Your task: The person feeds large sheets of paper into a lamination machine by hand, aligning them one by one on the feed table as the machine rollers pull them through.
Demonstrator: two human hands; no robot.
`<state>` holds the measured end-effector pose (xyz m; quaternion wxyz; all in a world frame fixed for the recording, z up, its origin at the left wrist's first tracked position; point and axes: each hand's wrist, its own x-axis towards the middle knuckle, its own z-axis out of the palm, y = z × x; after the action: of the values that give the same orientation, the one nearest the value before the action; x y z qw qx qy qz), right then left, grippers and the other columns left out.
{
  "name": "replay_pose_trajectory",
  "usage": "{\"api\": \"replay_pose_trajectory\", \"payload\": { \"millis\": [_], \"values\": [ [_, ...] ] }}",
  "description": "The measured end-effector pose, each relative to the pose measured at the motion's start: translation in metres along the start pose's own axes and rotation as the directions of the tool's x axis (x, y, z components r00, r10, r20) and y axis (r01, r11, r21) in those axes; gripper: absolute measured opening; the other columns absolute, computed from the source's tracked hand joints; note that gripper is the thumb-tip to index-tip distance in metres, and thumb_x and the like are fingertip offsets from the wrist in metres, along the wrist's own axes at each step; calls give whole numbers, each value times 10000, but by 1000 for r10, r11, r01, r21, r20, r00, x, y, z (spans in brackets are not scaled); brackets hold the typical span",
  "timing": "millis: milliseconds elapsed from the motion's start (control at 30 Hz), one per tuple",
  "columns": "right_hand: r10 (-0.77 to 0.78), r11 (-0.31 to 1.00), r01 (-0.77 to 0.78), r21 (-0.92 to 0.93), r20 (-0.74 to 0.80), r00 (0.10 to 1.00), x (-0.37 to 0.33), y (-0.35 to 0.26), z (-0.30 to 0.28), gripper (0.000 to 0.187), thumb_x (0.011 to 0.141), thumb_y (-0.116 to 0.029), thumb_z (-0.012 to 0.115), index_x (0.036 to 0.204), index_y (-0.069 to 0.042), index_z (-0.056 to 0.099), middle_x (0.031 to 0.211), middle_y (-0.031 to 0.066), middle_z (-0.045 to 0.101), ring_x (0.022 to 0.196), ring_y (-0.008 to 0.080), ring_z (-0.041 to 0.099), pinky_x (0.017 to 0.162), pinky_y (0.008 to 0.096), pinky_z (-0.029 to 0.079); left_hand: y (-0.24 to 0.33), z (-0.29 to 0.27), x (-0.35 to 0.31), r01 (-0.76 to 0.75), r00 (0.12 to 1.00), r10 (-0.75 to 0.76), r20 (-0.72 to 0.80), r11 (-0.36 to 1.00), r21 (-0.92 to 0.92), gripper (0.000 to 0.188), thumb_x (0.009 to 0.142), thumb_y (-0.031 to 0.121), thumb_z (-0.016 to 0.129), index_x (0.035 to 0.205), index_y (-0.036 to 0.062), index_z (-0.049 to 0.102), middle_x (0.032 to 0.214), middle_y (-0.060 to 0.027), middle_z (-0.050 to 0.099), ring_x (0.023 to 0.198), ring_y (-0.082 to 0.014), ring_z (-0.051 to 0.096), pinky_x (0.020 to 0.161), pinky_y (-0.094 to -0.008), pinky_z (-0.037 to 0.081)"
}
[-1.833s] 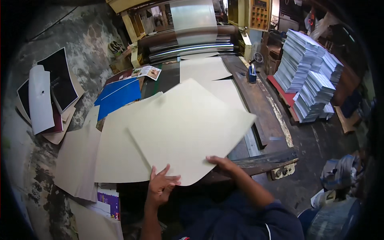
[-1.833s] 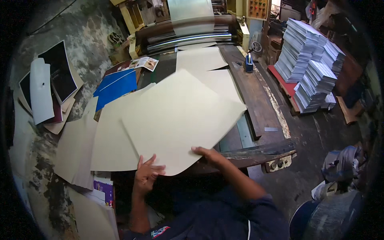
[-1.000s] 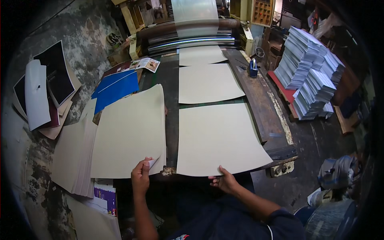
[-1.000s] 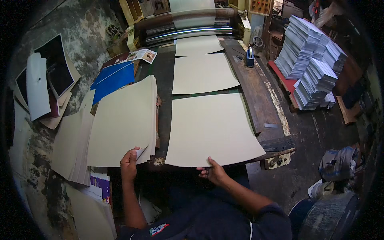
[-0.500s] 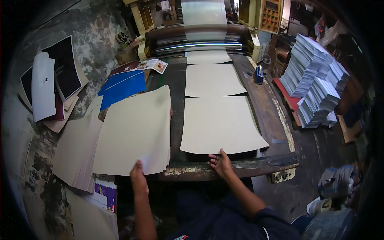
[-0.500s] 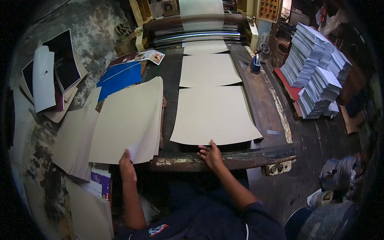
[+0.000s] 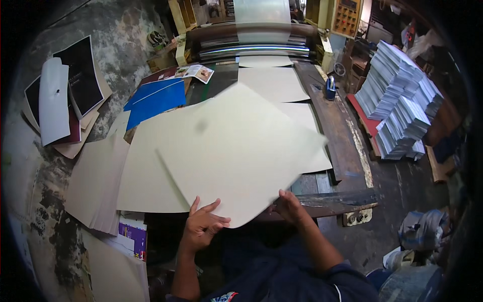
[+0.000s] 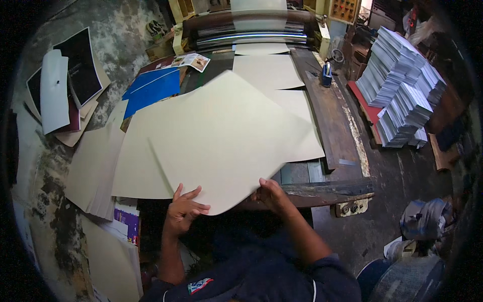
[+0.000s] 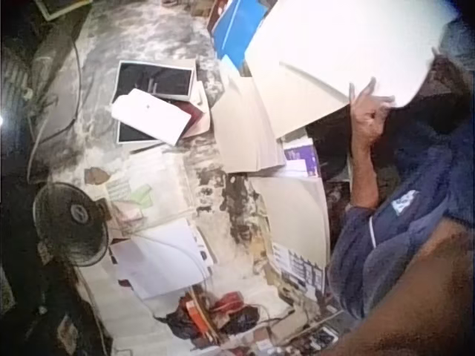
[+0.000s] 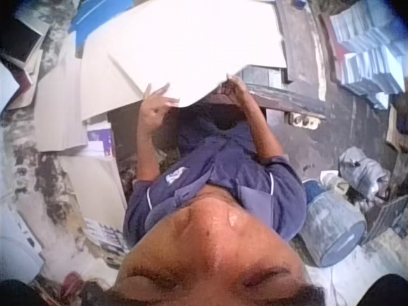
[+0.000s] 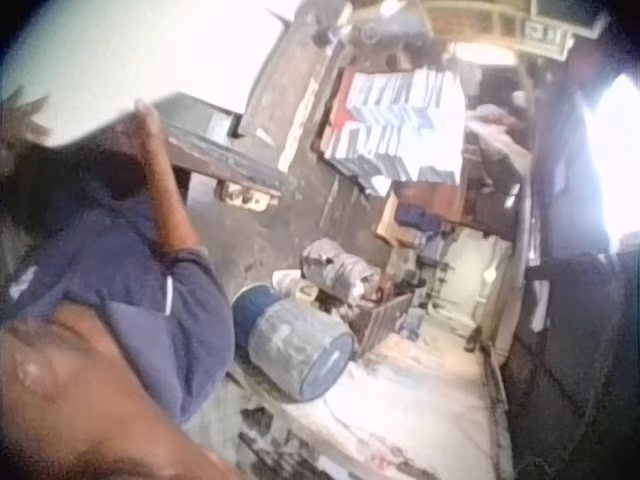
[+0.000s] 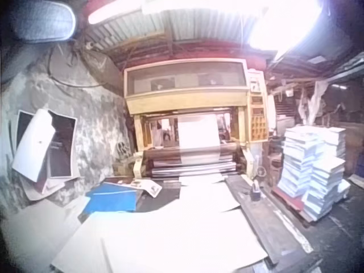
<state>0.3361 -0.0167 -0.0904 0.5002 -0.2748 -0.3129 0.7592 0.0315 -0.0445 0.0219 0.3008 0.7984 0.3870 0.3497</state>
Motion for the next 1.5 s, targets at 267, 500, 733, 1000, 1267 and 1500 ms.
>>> {"api": "replay_pose_trajectory", "payload": {
  "millis": [267, 500, 733, 1000, 1267, 1500],
  "values": [
    [220, 969, -167, 184, -322, 921, -57, 37, -20, 282, 928, -259, 585, 1013, 9, 557, 768, 92, 588, 692, 191, 571, 693, 365, 499, -33, -14, -1, 45, 984, 24, -176, 925, 379, 601, 721, 516, 753, 1158, 113, 666, 1281, -84, 617, 1331, -348, 442, 1117, -577, 216],
    [373, 926, -336, 170, -292, 881, -115, 73, -11, 403, 979, -361, 508, 1183, -13, 489, 996, 193, 651, 764, 198, 596, 800, 390, 503, -57, -15, -6, 211, 956, -146, -255, 944, 253, 521, 708, 354, 811, 1133, 80, 682, 1188, -97, 669, 1252, -296, 538, 1093, -483, 325],
    [476, 879, -455, 141, -260, 840, -132, 73, 9, 518, 998, -451, 443, 1282, -19, 432, 1156, 239, 617, 880, 223, 622, 895, 413, 501, -58, -26, -3, 278, 945, -260, -196, 958, 70, 416, 753, 282, 799, 1098, 72, 698, 1154, -113, 684, 1267, -279, 527, 1121, -455, 290],
    [420, 900, -355, 254, -283, 862, -102, 71, -5, 540, 1008, -472, 382, 1281, -8, 433, 1127, 211, 622, 876, 230, 594, 876, 411, 473, -65, -22, 2, 348, 910, -370, -190, 927, -140, 359, 908, 292, 670, 1136, 14, 668, 1139, -114, 679, 1227, -249, 545, 1056, -374, 369],
    [277, 954, -207, 219, -366, 888, -51, 71, -16, 488, 1022, -437, 335, 1262, -21, 421, 1107, 202, 625, 869, 215, 598, 861, 408, 481, -48, -8, 9, 437, 772, -432, -467, 893, -103, 372, 1013, 303, 489, 1069, -27, 650, 1013, -132, 683, 964, -175, 610, 885, -300, 451],
    [71, 982, 38, 184, -550, 832, -30, 75, 1, 501, 1018, -334, 387, 1442, -112, 240, 1280, 139, 547, 885, 228, 605, 802, 411, 525, -60, -7, 6, 221, 586, -550, -594, 815, -536, 363, 1020, 290, 480, 1025, -36, 639, 945, -101, 670, 935, -159, 594, 890, -297, 443]
  ]
}}
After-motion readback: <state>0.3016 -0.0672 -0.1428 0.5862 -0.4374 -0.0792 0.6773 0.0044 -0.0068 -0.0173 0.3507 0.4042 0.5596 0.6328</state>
